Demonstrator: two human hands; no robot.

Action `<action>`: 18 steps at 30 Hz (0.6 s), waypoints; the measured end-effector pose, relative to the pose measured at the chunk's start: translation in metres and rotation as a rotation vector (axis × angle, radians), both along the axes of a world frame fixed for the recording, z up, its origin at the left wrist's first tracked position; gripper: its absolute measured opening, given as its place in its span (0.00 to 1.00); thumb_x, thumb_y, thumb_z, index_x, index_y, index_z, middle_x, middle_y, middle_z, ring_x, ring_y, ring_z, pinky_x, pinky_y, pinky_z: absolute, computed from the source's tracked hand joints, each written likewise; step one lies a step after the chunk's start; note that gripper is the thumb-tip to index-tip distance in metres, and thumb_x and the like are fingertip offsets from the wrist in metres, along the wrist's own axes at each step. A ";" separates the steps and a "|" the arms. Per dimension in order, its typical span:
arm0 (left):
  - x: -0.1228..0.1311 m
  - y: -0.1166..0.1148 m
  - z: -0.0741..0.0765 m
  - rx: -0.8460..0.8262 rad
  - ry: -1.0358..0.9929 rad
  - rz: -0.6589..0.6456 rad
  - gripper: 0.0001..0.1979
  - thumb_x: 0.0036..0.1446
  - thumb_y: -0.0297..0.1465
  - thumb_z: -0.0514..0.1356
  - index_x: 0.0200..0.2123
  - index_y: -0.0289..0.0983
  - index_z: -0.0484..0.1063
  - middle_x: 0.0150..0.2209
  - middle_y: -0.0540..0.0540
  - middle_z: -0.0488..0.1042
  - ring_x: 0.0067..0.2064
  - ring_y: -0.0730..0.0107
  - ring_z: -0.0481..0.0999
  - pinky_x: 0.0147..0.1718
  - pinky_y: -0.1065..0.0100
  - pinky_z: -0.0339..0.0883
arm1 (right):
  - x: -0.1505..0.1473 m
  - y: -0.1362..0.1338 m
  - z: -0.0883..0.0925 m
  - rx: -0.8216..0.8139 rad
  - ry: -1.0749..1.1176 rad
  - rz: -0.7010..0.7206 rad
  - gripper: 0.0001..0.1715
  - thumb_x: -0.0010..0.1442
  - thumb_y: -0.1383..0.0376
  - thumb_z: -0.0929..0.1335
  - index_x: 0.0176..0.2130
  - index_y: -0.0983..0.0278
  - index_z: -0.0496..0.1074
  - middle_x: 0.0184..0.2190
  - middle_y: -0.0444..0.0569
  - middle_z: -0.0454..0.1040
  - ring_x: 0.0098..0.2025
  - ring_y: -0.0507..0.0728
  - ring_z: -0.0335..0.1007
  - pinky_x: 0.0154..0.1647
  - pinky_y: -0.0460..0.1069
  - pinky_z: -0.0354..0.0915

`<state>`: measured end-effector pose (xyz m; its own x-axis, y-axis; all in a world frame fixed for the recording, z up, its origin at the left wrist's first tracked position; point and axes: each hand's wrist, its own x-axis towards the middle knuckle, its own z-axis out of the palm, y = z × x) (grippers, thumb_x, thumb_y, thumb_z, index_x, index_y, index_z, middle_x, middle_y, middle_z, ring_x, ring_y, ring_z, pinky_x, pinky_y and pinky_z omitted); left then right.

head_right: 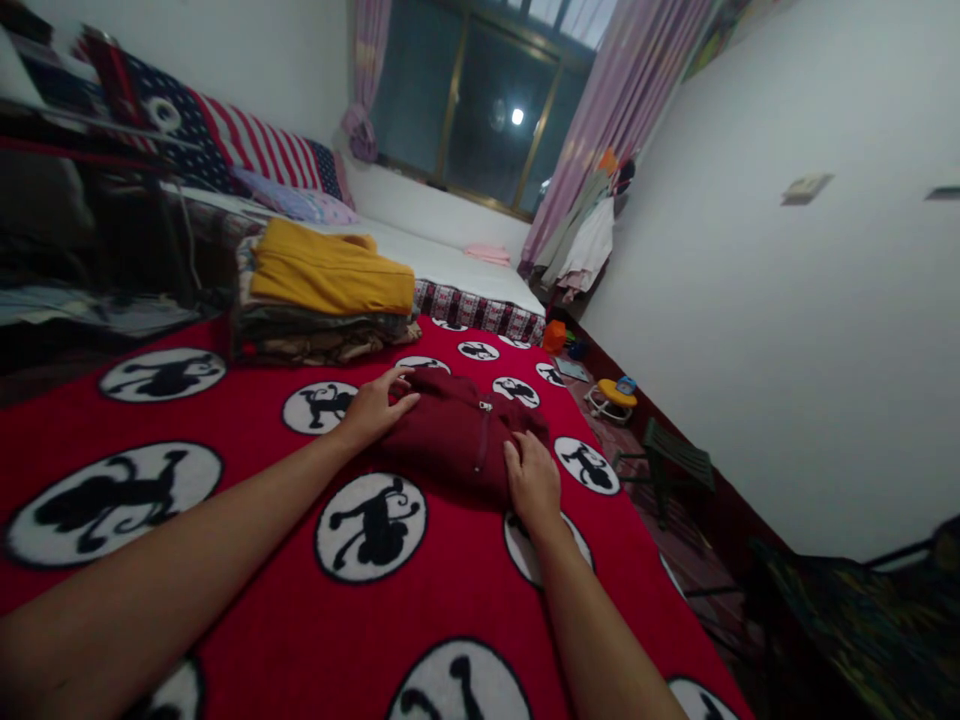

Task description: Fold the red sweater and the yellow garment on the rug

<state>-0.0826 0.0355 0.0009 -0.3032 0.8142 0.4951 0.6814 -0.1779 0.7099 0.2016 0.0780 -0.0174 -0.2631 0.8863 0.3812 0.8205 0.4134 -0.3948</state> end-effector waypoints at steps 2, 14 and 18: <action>0.004 0.001 -0.001 -0.004 -0.014 -0.048 0.25 0.54 0.34 0.63 0.56 0.37 0.67 0.45 0.42 0.77 0.43 0.62 0.78 0.47 0.63 0.70 | 0.001 0.005 0.006 0.065 0.048 -0.042 0.25 0.64 0.55 0.59 0.49 0.68 0.73 0.56 0.61 0.68 0.62 0.63 0.60 0.61 0.60 0.56; 0.012 -0.004 -0.002 0.005 0.188 -0.060 0.12 0.55 0.37 0.61 0.39 0.38 0.78 0.40 0.44 0.75 0.41 0.63 0.75 0.42 0.65 0.68 | -0.102 0.026 0.070 -0.005 -0.218 0.496 0.19 0.65 0.56 0.63 0.52 0.58 0.72 0.55 0.49 0.72 0.61 0.61 0.61 0.62 0.62 0.54; 0.011 -0.008 0.000 -0.113 0.238 0.059 0.15 0.57 0.41 0.59 0.27 0.38 0.77 0.33 0.44 0.74 0.35 0.64 0.74 0.37 0.65 0.67 | -0.116 0.044 0.046 -0.168 -0.324 0.342 0.27 0.68 0.52 0.57 0.60 0.60 0.64 0.66 0.51 0.57 0.68 0.64 0.48 0.64 0.67 0.49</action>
<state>-0.0711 0.0277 0.0014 -0.2382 0.8527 0.4648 0.8381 -0.0613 0.5420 0.0857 0.1216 0.0288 -0.6306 0.7707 0.0910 0.7405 0.6327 -0.2267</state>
